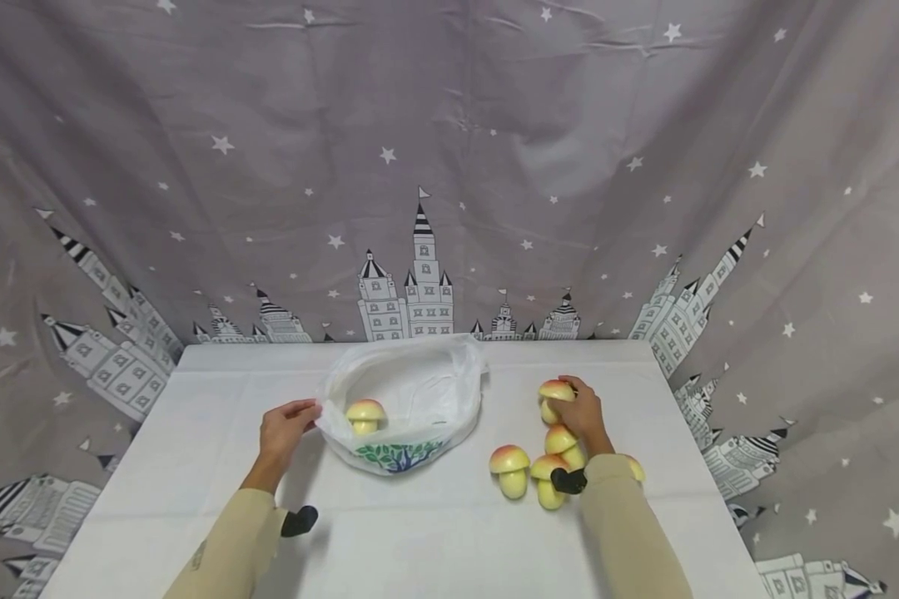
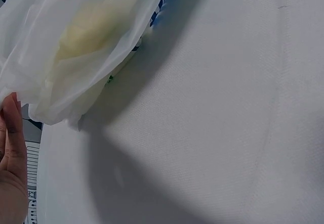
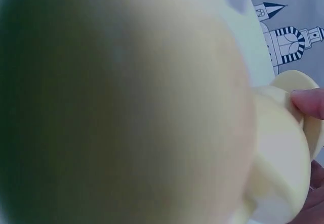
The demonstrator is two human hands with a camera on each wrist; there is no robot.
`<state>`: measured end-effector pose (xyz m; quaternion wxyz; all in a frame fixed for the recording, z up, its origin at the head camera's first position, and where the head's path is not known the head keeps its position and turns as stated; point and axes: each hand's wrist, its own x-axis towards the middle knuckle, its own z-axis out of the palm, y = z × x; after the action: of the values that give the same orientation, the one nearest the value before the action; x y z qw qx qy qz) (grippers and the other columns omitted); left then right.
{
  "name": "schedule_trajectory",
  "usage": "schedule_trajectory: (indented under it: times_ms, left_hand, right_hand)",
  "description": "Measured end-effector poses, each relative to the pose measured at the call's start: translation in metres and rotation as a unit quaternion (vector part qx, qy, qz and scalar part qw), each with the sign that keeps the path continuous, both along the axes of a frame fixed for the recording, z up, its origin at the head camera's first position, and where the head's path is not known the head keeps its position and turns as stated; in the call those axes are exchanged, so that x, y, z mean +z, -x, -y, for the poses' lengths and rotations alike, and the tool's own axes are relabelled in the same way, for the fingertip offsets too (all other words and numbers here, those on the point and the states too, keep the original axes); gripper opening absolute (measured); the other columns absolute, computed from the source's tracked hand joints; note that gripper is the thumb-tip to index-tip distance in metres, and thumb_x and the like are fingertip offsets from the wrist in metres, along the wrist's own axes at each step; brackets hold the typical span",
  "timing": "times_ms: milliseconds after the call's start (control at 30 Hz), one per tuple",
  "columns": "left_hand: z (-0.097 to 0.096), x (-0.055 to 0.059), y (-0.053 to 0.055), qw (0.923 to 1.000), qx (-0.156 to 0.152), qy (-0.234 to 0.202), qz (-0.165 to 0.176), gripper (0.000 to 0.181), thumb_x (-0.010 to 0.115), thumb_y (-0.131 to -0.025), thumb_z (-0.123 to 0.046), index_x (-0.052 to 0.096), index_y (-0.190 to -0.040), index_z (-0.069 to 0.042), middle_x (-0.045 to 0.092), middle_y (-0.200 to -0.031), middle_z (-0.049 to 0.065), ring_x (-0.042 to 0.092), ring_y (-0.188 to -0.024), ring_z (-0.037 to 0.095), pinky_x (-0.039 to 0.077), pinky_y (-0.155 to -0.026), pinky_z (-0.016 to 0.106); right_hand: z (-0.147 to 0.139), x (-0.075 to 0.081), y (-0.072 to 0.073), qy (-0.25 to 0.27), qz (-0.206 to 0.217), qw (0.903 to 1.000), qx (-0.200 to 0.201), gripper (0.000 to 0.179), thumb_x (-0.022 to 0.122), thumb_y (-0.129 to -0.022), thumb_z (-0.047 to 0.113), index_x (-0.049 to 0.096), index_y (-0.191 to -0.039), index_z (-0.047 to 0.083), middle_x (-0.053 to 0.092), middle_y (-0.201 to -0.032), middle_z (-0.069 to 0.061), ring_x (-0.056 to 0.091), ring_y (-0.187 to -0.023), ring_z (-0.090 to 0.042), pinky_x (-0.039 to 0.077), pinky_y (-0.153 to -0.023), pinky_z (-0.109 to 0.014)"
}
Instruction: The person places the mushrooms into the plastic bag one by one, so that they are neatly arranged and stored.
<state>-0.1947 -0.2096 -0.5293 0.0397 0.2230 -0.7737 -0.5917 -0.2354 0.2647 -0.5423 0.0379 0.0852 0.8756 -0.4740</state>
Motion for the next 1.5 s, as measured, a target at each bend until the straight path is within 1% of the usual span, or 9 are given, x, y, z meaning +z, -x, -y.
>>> schedule_trajectory:
  times_ms: [167, 333, 600, 833, 1033, 1100, 1267, 1333, 1500]
  left_hand:
    - [0.000, 0.000, 0.000, 1.0000, -0.001, 0.000, -0.002, 0.027, 0.067, -0.089, -0.008, 0.066, -0.111, 0.008, 0.069, -0.093, 0.012, 0.063, -0.070, 0.004, 0.054, -0.069, 0.017]
    - [0.000, 0.000, -0.001, 1.0000, 0.000, 0.001, -0.001, 0.027, 0.067, -0.089, -0.008, 0.066, -0.111, 0.008, 0.069, -0.093, 0.013, 0.063, -0.070, 0.005, 0.054, -0.069, 0.017]
    - [0.000, -0.001, 0.000, 0.9999, -0.002, 0.004, -0.009, 0.027, 0.066, -0.089, -0.007, 0.066, -0.111, 0.009, 0.070, -0.089, 0.009, 0.062, -0.067, 0.002, 0.052, -0.065, 0.012]
    - [-0.001, -0.001, -0.001, 0.9997, -0.005, 0.025, -0.003, 0.026, 0.066, -0.090, -0.009, 0.067, -0.110, 0.007, 0.069, -0.095, 0.015, 0.063, -0.070, 0.006, 0.057, -0.078, 0.031]
    - [-0.002, -0.001, -0.001, 0.9996, -0.002, 0.029, -0.001, 0.026, 0.067, -0.089, -0.009, 0.067, -0.109, 0.006, 0.070, -0.094, 0.015, 0.064, -0.070, 0.007, 0.057, -0.080, 0.035]
    - [-0.002, -0.001, -0.001, 0.9997, -0.003, 0.026, -0.003, 0.026, 0.067, -0.089, -0.009, 0.067, -0.110, 0.007, 0.070, -0.093, 0.015, 0.064, -0.070, 0.007, 0.057, -0.079, 0.034]
    - [-0.001, -0.001, -0.002, 0.9996, -0.001, 0.028, 0.001, 0.026, 0.067, -0.089, -0.010, 0.067, -0.110, 0.006, 0.070, -0.094, 0.015, 0.065, -0.071, 0.009, 0.056, -0.071, 0.021]
    - [0.000, -0.001, -0.002, 0.9996, 0.000, 0.027, 0.004, 0.026, 0.067, -0.089, -0.011, 0.067, -0.110, 0.006, 0.070, -0.095, 0.015, 0.065, -0.072, 0.009, 0.055, -0.070, 0.019]
    - [0.001, 0.000, -0.002, 0.9997, -0.005, 0.021, 0.004, 0.027, 0.067, -0.090, -0.012, 0.067, -0.111, 0.006, 0.069, -0.097, 0.016, 0.065, -0.073, 0.008, 0.055, -0.071, 0.019]
  right_hand:
    - [0.002, 0.002, -0.002, 0.010, 0.001, 0.9999, -0.007, 0.056, 0.065, -0.087, 0.013, 0.047, -0.138, 0.000, 0.047, -0.136, -0.027, 0.048, -0.121, -0.041, 0.042, -0.099, -0.051]
    - [0.008, 0.004, -0.002, 0.019, -0.004, 0.9998, 0.000, 0.055, 0.066, -0.087, 0.014, 0.047, -0.137, 0.001, 0.045, -0.139, -0.025, 0.049, -0.119, -0.040, 0.043, -0.098, -0.048]
    - [0.017, 0.005, 0.001, 0.040, -0.004, 0.9991, 0.011, 0.055, 0.068, -0.086, 0.016, 0.048, -0.136, 0.003, 0.045, -0.138, -0.023, 0.050, -0.121, -0.039, 0.043, -0.100, -0.049]
    - [0.025, 0.008, 0.005, 0.023, -0.006, 0.9995, 0.018, 0.054, 0.069, -0.085, 0.016, 0.050, -0.134, 0.003, 0.048, -0.137, -0.022, 0.050, -0.118, -0.037, 0.044, -0.098, -0.047]
    - [0.030, 0.013, 0.005, 0.024, 0.003, 0.9994, 0.025, 0.053, 0.070, -0.086, 0.017, 0.050, -0.133, 0.002, 0.048, -0.136, -0.023, 0.050, -0.116, -0.037, 0.044, -0.097, -0.047]
    - [0.033, 0.014, 0.005, 0.022, -0.002, 0.9994, 0.026, 0.053, 0.070, -0.086, 0.017, 0.051, -0.132, 0.001, 0.049, -0.135, -0.023, 0.051, -0.116, -0.037, 0.044, -0.097, -0.046]
    - [0.039, 0.016, 0.005, 0.016, -0.011, 0.9993, 0.031, 0.053, 0.070, -0.086, 0.019, 0.052, -0.132, 0.001, 0.051, -0.134, -0.023, 0.050, -0.120, -0.037, 0.043, -0.100, -0.047]
    - [0.041, 0.017, 0.005, 0.018, -0.013, 0.9993, 0.031, 0.053, 0.070, -0.086, 0.019, 0.052, -0.133, 0.000, 0.051, -0.135, -0.024, 0.048, -0.123, -0.038, 0.042, -0.102, -0.048]
    - [0.049, 0.017, 0.005, 0.028, -0.021, 0.9991, 0.026, 0.052, 0.071, -0.085, 0.017, 0.053, -0.131, 0.000, 0.051, -0.134, -0.023, 0.047, -0.124, -0.039, 0.043, -0.101, -0.048]
